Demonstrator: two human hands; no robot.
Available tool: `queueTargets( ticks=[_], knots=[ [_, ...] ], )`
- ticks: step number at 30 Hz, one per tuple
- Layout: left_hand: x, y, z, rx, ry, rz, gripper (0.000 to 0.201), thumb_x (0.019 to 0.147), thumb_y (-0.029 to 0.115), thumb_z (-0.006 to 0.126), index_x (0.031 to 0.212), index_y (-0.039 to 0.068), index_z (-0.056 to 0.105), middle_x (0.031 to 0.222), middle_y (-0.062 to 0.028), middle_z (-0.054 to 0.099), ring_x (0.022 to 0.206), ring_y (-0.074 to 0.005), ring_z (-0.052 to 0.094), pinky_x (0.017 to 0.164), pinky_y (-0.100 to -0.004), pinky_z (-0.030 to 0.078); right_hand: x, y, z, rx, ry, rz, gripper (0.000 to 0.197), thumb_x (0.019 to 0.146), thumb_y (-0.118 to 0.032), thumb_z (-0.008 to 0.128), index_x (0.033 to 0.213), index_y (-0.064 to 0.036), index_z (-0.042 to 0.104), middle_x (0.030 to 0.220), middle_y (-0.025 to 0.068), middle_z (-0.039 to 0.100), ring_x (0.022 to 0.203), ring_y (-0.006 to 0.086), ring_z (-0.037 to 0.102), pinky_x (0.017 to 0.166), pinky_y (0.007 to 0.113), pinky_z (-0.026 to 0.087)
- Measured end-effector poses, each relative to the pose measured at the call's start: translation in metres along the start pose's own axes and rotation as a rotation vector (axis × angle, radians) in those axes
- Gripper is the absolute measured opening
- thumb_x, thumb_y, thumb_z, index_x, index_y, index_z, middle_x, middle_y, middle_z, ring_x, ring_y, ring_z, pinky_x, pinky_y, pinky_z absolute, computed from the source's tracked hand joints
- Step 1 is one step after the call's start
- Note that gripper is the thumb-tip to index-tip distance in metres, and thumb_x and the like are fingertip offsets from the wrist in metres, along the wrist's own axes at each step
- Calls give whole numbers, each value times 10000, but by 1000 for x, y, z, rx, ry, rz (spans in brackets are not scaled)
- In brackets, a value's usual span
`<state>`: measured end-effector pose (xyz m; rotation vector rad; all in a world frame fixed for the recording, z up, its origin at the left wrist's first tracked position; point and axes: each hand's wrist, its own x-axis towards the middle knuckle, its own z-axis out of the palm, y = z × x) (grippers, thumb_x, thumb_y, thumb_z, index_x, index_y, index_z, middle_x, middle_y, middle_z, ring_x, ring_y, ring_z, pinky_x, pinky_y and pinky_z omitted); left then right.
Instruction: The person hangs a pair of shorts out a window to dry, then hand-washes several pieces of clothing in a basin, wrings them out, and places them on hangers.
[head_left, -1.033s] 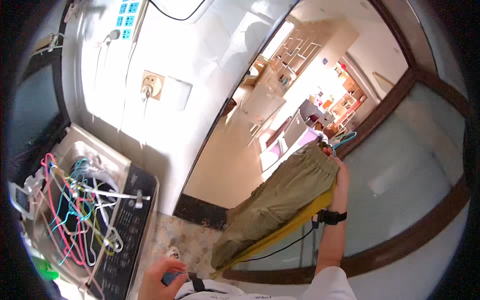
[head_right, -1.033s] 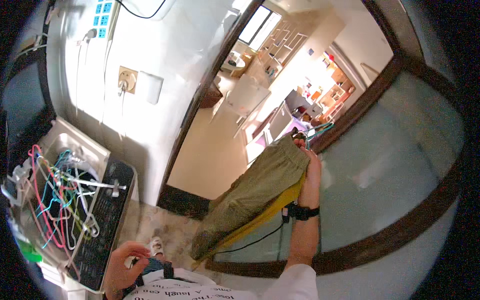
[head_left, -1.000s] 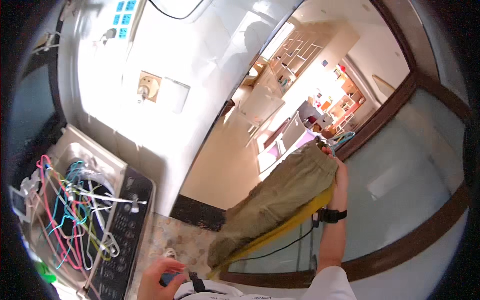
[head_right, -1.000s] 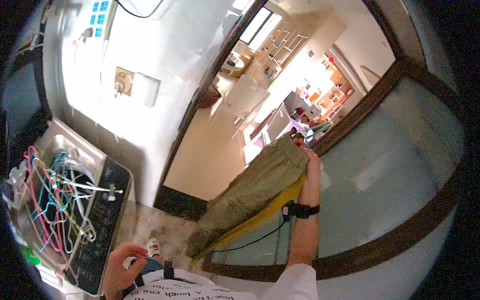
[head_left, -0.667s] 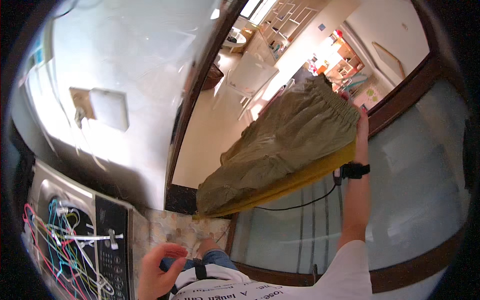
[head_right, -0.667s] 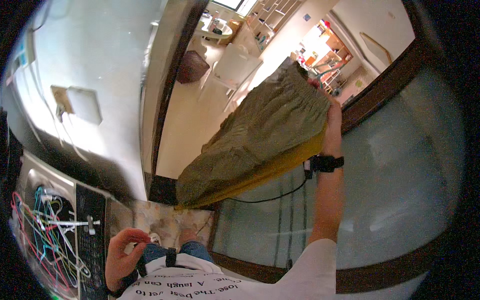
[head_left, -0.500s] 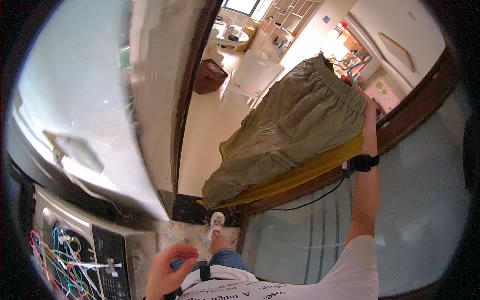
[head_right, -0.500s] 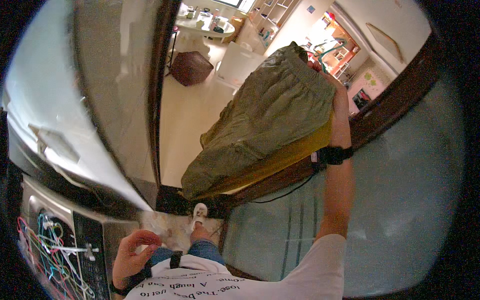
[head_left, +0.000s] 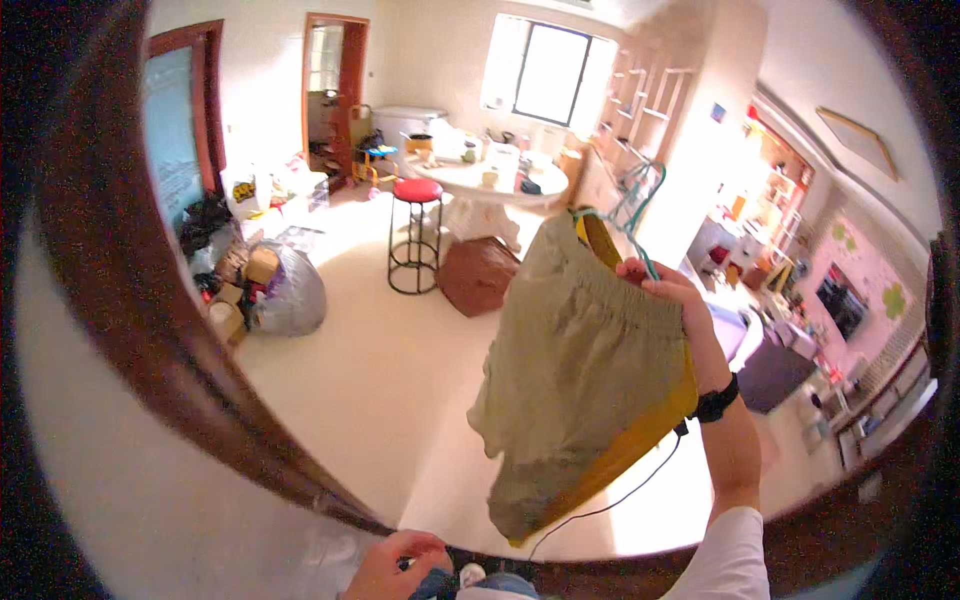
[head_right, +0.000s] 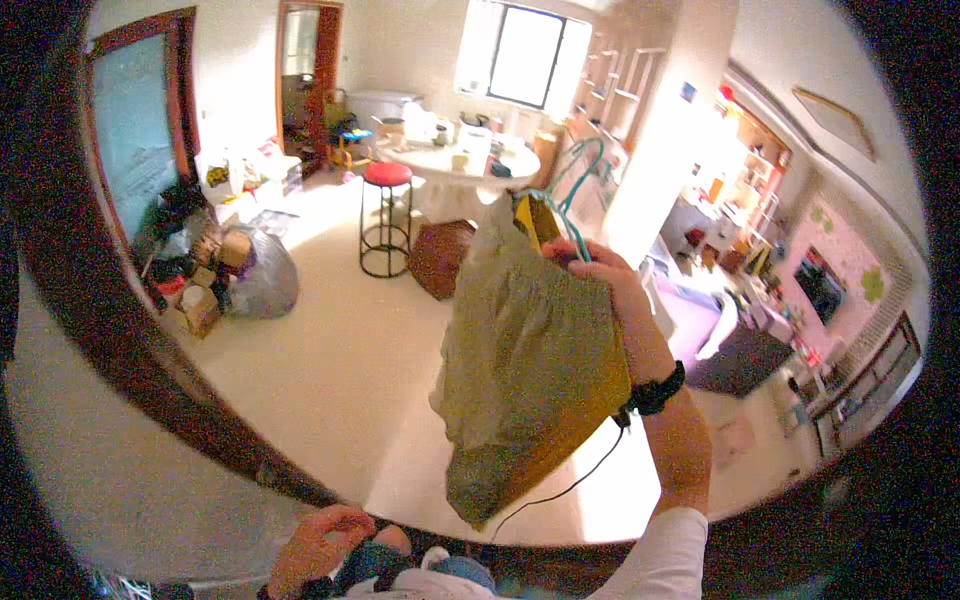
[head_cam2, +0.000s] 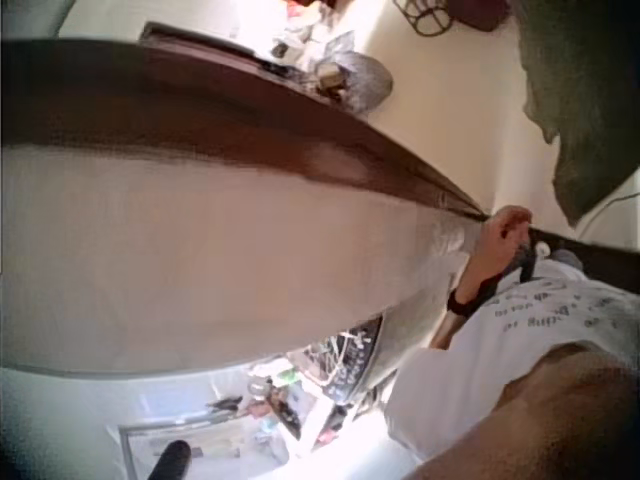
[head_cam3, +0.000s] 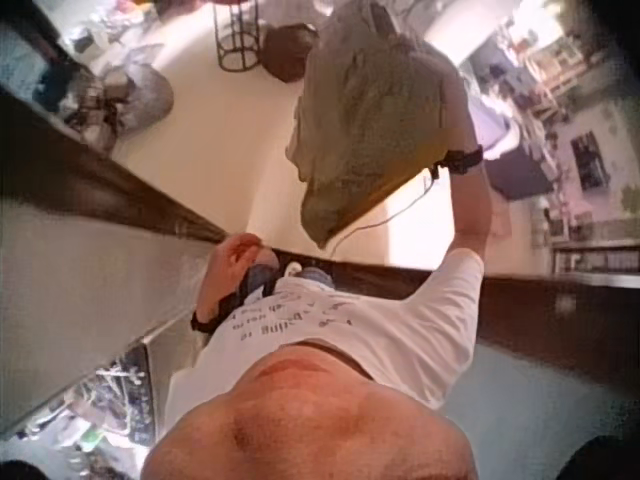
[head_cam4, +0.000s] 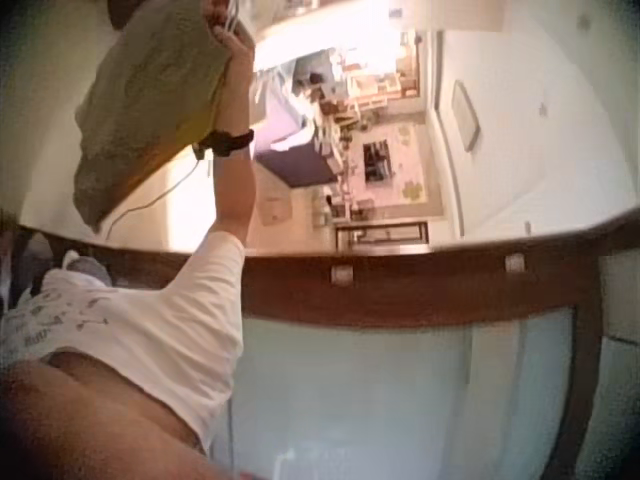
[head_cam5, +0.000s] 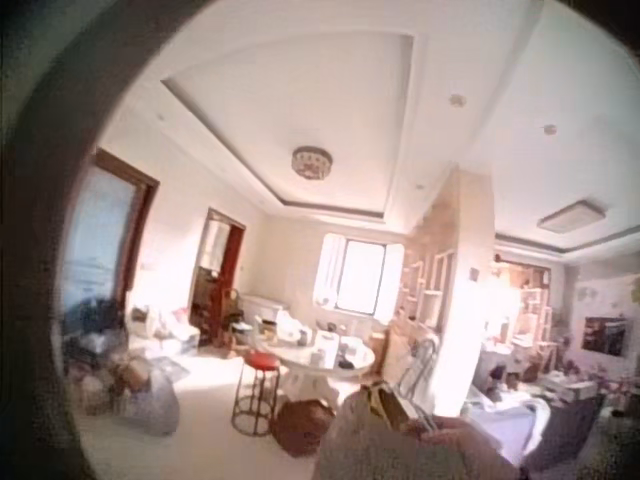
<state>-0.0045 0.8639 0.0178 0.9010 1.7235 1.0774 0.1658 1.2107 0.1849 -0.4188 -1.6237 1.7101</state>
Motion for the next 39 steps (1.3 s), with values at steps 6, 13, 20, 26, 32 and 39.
queueTargets(
  ticks=[6,13,20,26,32,39],
  knots=[
    [114,-6,3,-234,54,228,133,839,114,562,948,47,598,830,-71,612,759,-108,572,674,-234,457,128,36,-23,74,-52,142,287,765,-15,516,1039,68,538,1021,123,597,940,195,575,849,285,449],
    [230,21,-40,-75,262,121,110,833,82,555,891,19,624,868,-89,613,819,-169,602,761,-296,482,274,67,-25,10,-222,154,288,751,-21,506,1021,65,557,1011,112,600,942,183,568,868,264,419],
    [309,-4,-109,-292,686,-36,86,793,15,547,831,-21,615,812,-99,632,772,-158,605,739,-277,479,435,107,-27,0,-275,55,283,756,-1,485,1021,60,562,1019,123,603,924,181,580,848,276,450],
    [427,-1,-170,-252,853,-82,96,756,-32,529,795,-24,616,786,-108,634,759,-165,605,725,-285,482,580,157,-2,94,-340,104,273,767,-4,496,1024,63,559,1040,126,595,945,186,574,853,273,450],
    [558,61,-240,-212,936,-3,93,757,-37,522,789,-26,608,808,-115,628,771,-185,608,754,-311,486,734,181,23,192,-395,172,266,783,-27,516,1033,58,549,1050,121,585,952,177,565,866,281,448],
    [685,75,-325,-242,1025,8,64,773,-27,554,814,-15,602,824,-108,621,781,-182,611,735,-313,499,930,240,75,289,-428,149,278,784,-46,527,1044,52,538,1010,105,587,910,172,574,835,274,462]
  ],
)
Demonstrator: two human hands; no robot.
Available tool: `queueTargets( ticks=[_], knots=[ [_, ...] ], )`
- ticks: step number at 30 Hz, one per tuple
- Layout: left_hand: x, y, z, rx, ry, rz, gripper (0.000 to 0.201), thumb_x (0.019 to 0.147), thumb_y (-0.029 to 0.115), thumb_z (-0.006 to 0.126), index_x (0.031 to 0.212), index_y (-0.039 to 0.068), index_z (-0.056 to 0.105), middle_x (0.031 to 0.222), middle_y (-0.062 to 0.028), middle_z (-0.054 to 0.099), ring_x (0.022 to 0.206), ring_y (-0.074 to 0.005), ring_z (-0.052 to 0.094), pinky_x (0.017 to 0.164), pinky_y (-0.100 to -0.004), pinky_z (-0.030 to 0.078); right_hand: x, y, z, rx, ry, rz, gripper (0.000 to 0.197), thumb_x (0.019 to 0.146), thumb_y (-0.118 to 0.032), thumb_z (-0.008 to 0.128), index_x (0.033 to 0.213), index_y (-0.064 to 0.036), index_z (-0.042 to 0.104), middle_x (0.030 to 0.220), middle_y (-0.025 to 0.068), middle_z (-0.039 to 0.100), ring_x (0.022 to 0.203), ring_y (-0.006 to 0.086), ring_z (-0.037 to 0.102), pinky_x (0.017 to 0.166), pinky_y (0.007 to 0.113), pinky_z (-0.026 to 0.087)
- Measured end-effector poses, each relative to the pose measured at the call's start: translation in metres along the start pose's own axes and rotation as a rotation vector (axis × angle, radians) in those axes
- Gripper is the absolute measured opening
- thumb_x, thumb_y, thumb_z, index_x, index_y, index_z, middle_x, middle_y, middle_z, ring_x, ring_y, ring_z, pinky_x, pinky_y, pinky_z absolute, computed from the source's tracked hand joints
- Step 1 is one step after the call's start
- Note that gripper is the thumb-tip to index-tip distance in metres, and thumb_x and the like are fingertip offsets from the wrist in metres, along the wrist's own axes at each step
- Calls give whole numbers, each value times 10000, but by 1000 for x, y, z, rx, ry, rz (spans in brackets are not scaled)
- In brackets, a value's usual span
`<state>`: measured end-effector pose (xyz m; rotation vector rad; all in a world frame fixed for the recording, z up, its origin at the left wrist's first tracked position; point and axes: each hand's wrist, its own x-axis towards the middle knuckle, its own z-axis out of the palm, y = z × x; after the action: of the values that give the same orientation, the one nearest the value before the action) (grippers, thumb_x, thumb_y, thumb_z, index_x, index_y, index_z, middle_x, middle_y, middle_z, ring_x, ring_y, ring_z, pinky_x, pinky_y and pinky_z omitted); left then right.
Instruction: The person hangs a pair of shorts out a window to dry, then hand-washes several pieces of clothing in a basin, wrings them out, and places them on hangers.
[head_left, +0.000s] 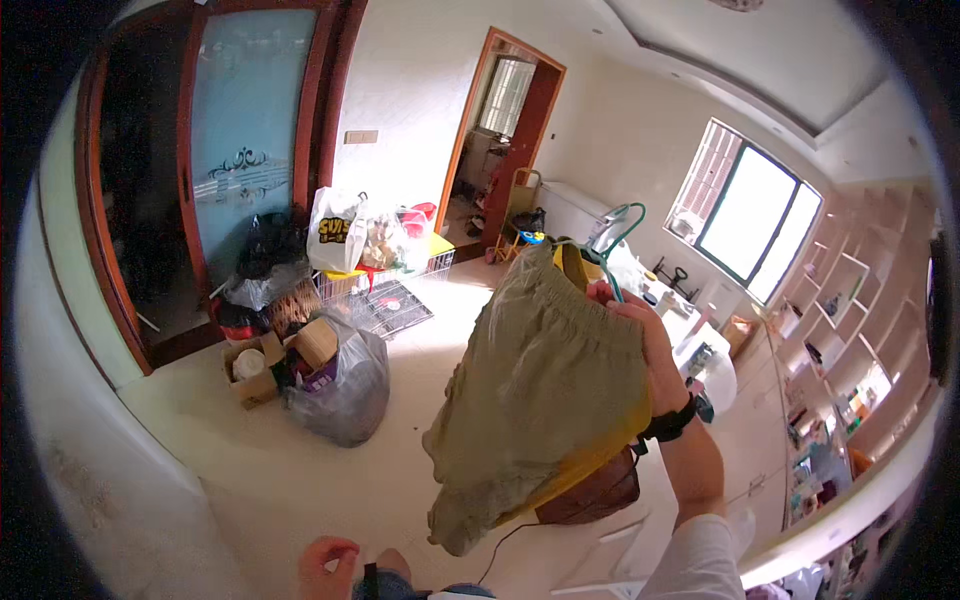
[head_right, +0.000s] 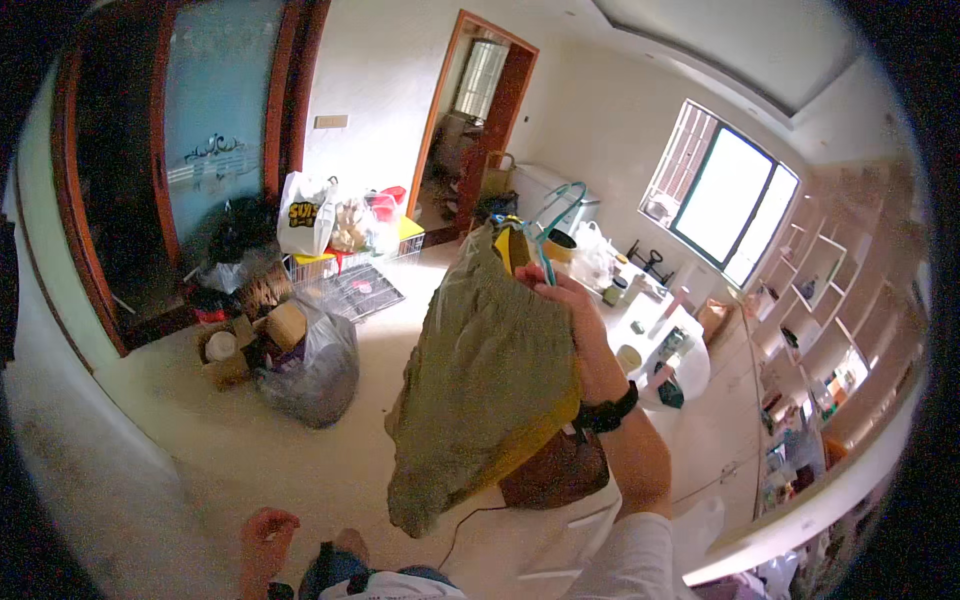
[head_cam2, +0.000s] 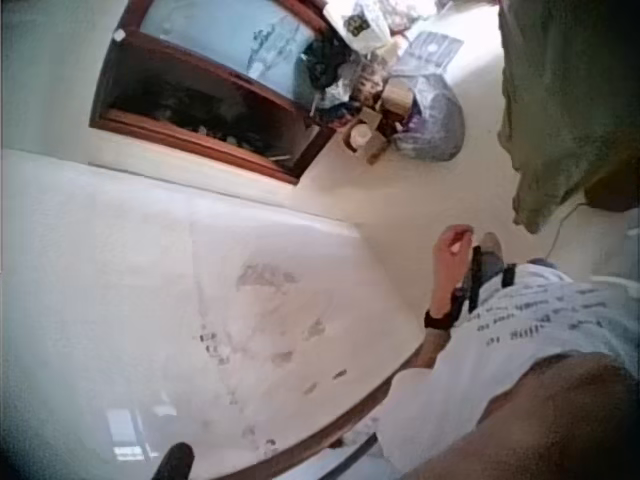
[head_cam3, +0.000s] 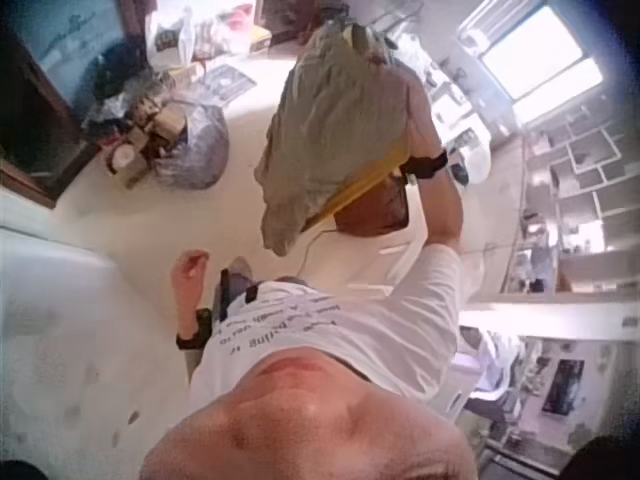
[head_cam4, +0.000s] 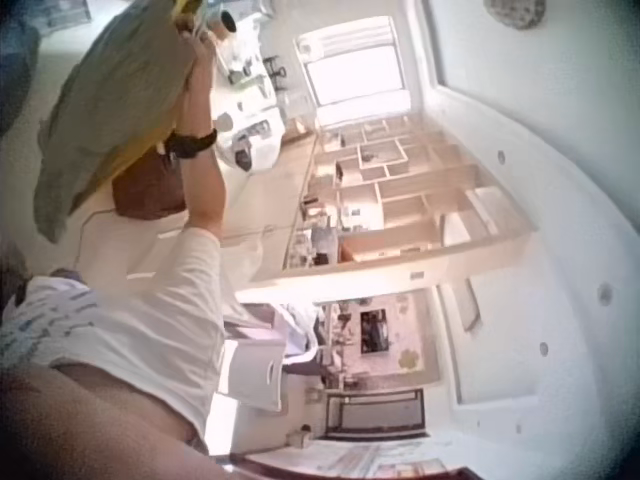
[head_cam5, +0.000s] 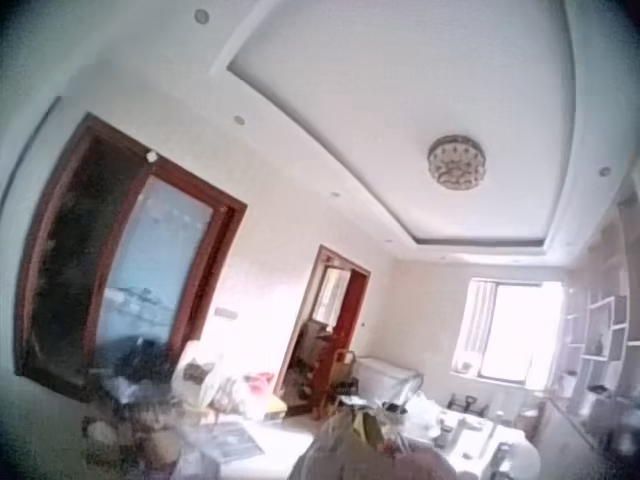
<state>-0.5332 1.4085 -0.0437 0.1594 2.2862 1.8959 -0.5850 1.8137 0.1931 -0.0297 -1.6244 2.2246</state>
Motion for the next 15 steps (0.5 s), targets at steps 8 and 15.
queueTargets(
  ticks=[8,15],
  knots=[
    [217,-36,33,157,-101,-73,143,795,32,580,932,-8,585,859,-107,612,768,-185,611,728,-314,498,241,64,-37,34,-7,100,283,782,-158,584,989,33,555,941,117,600,842,211,591,761,337,483],
    [451,26,101,-181,-41,209,113,823,91,563,907,24,598,738,14,577,635,-64,501,580,-213,413,439,78,-74,163,42,170,294,795,-168,524,1023,10,576,1019,114,607,944,215,574,867,328,442]
  ],
)
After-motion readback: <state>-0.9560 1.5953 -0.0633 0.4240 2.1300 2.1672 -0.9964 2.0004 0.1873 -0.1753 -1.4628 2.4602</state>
